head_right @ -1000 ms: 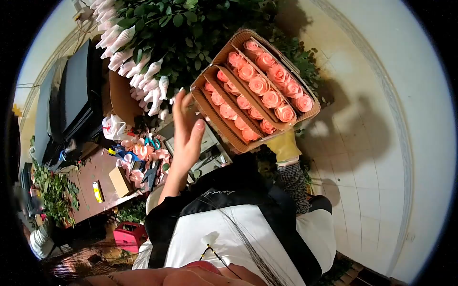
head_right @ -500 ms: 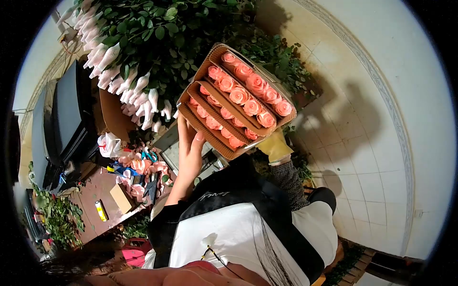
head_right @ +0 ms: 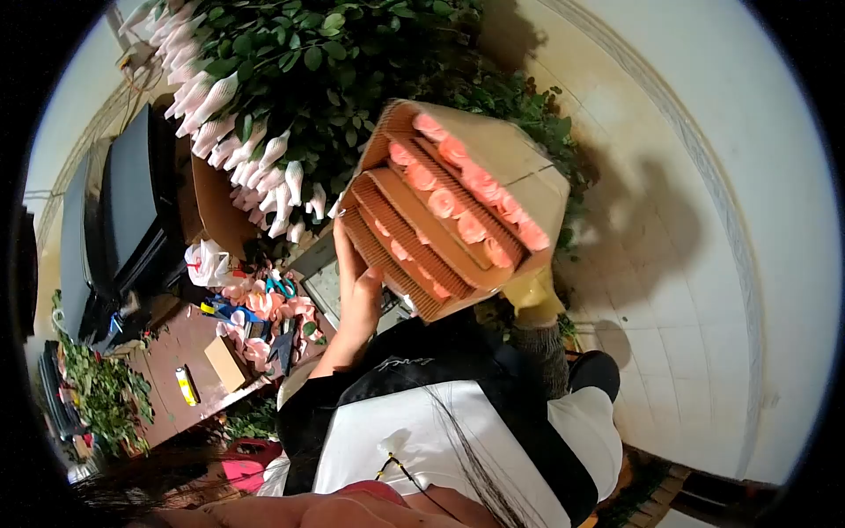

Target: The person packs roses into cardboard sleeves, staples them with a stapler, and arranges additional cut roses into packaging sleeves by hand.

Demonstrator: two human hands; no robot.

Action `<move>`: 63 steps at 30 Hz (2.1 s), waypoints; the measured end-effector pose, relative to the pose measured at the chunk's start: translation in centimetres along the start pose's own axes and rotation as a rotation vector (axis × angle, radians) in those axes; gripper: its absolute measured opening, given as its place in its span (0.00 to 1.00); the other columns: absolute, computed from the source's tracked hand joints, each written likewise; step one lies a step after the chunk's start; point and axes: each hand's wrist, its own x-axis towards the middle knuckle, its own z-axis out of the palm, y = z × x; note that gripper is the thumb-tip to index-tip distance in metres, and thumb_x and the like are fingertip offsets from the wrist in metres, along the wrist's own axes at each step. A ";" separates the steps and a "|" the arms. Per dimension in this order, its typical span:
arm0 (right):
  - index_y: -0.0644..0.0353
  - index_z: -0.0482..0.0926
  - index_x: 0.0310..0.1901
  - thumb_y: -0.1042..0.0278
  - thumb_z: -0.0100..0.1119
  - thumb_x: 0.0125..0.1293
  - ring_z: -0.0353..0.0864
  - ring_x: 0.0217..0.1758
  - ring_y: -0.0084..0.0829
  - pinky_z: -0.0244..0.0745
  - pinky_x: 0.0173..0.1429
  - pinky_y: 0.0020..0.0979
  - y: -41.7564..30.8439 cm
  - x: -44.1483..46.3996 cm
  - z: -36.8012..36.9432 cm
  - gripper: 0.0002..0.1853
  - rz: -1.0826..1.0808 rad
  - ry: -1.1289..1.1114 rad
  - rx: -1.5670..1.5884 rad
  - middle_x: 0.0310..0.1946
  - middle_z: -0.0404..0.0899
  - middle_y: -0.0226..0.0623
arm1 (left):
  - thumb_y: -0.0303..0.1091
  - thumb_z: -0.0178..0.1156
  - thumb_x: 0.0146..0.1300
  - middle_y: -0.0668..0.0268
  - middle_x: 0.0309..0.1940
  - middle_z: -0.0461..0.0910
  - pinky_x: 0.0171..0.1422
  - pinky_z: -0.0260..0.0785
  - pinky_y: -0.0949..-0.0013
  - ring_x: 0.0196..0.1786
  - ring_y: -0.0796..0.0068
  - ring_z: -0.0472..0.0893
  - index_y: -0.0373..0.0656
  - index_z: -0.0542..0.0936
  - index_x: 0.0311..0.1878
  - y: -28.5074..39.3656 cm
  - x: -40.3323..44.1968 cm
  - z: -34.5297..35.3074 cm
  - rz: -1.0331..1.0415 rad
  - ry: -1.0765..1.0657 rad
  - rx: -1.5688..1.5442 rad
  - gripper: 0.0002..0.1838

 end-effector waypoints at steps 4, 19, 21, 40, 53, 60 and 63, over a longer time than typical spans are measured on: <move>0.60 0.68 0.71 0.46 0.39 0.82 0.69 0.72 0.39 0.71 0.72 0.40 -4.0 -0.3 -5.4 0.29 0.024 0.016 -0.215 0.70 0.71 0.46 | 0.29 0.51 0.62 0.55 0.82 0.41 0.83 0.40 0.57 0.83 0.61 0.44 0.43 0.33 0.82 -0.8 -1.1 -1.6 -0.060 -0.028 -0.039 0.51; 0.60 0.66 0.72 0.43 0.38 0.81 0.69 0.73 0.39 0.69 0.73 0.40 -3.7 0.1 -3.3 0.32 -0.011 0.041 -0.384 0.71 0.69 0.46 | 0.34 0.49 0.77 0.54 0.72 0.67 0.78 0.56 0.60 0.75 0.61 0.66 0.36 0.60 0.76 -5.8 -3.5 -4.5 -0.119 -0.248 0.342 0.28; 0.60 0.66 0.72 0.42 0.38 0.81 0.69 0.73 0.39 0.69 0.73 0.40 -3.1 1.4 -2.9 0.32 0.025 0.006 -0.403 0.71 0.69 0.46 | 0.46 0.62 0.69 0.46 0.74 0.59 0.79 0.54 0.54 0.77 0.48 0.61 0.38 0.54 0.79 -4.2 -4.2 -3.7 -0.098 -0.382 0.424 0.43; 0.60 0.64 0.74 0.38 0.36 0.80 0.68 0.74 0.39 0.67 0.74 0.41 22.4 3.0 5.7 0.36 1.114 -1.212 -1.028 0.72 0.68 0.46 | 0.64 0.70 0.58 0.52 0.77 0.51 0.79 0.50 0.54 0.77 0.54 0.56 0.42 0.47 0.82 -7.4 -25.4 7.4 0.175 0.904 0.742 0.61; 0.61 0.62 0.75 0.35 0.35 0.79 0.68 0.74 0.39 0.65 0.75 0.41 30.0 -40.2 -4.5 0.38 1.544 -2.080 -1.351 0.73 0.66 0.46 | 0.61 0.79 0.44 0.45 0.80 0.36 0.84 0.38 0.58 0.82 0.49 0.41 0.33 0.33 0.80 -8.0 -49.9 22.0 0.360 1.603 0.946 0.78; 0.61 0.61 0.75 0.34 0.34 0.79 0.67 0.74 0.39 0.64 0.76 0.41 29.3 -58.1 -15.1 0.39 1.772 -2.446 -1.478 0.73 0.66 0.46 | 0.65 0.74 0.48 0.44 0.80 0.38 0.83 0.40 0.52 0.83 0.49 0.41 0.34 0.34 0.80 -9.6 -59.5 30.3 0.494 2.071 0.667 0.74; 0.61 0.61 0.76 0.33 0.34 0.78 0.67 0.74 0.39 0.64 0.76 0.42 28.6 -64.3 -19.7 0.40 1.881 -2.615 -1.520 0.74 0.66 0.46 | 0.63 0.76 0.47 0.43 0.78 0.46 0.83 0.42 0.55 0.81 0.48 0.49 0.29 0.40 0.79 -11.7 -61.4 32.4 0.778 2.337 0.560 0.73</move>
